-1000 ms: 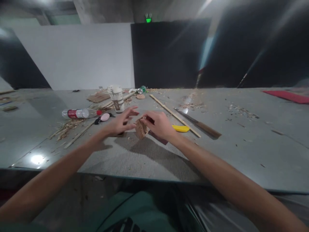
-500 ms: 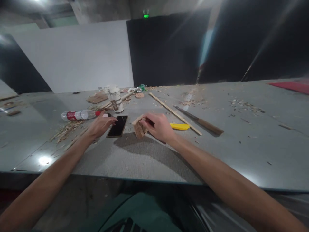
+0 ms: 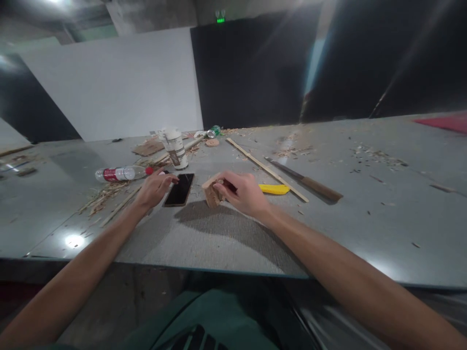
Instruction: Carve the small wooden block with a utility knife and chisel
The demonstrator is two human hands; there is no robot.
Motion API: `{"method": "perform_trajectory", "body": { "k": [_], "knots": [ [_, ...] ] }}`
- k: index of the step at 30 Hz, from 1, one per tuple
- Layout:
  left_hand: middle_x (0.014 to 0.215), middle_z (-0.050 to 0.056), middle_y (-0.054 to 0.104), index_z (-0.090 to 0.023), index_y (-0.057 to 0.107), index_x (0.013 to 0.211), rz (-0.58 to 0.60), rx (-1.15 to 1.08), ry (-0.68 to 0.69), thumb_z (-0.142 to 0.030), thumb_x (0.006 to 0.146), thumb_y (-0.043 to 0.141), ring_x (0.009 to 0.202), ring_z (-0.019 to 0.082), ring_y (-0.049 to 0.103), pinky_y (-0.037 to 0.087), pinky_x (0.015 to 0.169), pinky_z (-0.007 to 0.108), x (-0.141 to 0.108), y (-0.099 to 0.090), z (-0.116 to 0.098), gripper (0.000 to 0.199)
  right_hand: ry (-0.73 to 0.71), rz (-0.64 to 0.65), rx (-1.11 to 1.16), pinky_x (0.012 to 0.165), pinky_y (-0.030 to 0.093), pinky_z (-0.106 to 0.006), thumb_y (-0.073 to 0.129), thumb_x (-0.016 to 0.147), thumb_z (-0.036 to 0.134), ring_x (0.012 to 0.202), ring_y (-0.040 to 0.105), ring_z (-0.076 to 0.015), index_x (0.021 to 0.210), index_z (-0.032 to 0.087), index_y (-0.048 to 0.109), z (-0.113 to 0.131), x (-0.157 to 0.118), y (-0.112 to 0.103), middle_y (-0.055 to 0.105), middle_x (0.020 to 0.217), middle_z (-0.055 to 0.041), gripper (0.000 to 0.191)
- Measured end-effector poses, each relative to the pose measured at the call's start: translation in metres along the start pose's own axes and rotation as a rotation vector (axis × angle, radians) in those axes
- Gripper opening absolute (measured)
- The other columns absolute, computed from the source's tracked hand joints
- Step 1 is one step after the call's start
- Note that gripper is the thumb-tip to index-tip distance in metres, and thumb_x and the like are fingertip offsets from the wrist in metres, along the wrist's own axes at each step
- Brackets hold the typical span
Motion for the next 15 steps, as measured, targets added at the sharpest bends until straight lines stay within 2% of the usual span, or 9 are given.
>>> {"method": "perform_trajectory", "body": {
  "k": [3, 6, 10, 15],
  "knots": [
    [0.109, 0.012, 0.082, -0.021, 0.079, 0.102, -0.045, 0.013, -0.033, -0.047, 0.107, 0.039, 0.103, 0.031, 0.073, 0.052, 0.105, 0.045, 0.0, -0.007, 0.003, 0.048, -0.002, 0.008, 0.005, 0.059, 0.035, -0.031, 0.056, 0.106, 0.035, 0.06, 0.052, -0.0149, 0.098, 0.023, 0.069, 0.003, 0.0, 0.0, 0.067, 0.072, -0.0002, 0.019],
    [0.106, 0.012, 0.081, -0.02, 0.079, 0.101, -0.039, 0.021, -0.035, -0.045, 0.103, 0.048, 0.097, 0.03, 0.072, 0.054, 0.092, 0.04, 0.001, -0.008, 0.007, 0.039, -0.003, 0.011, 0.013, 0.059, 0.036, -0.031, 0.055, 0.106, 0.034, 0.061, 0.053, -0.0147, 0.098, 0.023, 0.068, 0.003, -0.001, 0.001, 0.068, 0.074, -0.0007, 0.019],
    [0.098, 0.011, 0.08, -0.021, 0.079, 0.093, 0.011, 0.029, -0.018, -0.043, 0.101, 0.05, 0.089, 0.028, 0.071, 0.053, 0.084, 0.037, 0.002, -0.001, 0.01, 0.037, -0.002, 0.01, 0.018, 0.06, 0.037, -0.03, 0.055, 0.107, 0.034, 0.063, 0.055, -0.0148, 0.099, 0.023, 0.067, 0.003, -0.002, 0.001, 0.069, 0.077, -0.0013, 0.018],
    [0.105, 0.012, 0.081, -0.02, 0.081, 0.108, 0.046, 0.032, -0.005, -0.038, 0.099, 0.049, 0.095, 0.03, 0.071, 0.052, 0.083, 0.038, 0.003, 0.003, 0.01, 0.038, 0.011, -0.002, 0.012, 0.059, 0.036, -0.031, 0.056, 0.107, 0.034, 0.062, 0.053, -0.0146, 0.097, 0.021, 0.067, 0.004, -0.001, -0.001, 0.067, 0.073, -0.0008, 0.019]
  ]
}}
Point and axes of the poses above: each hand's wrist, its own x-axis towards the middle knuckle, its own y-axis out of the palm, z = x × y, the point moved 10 cm from there along x, towards the middle knuckle
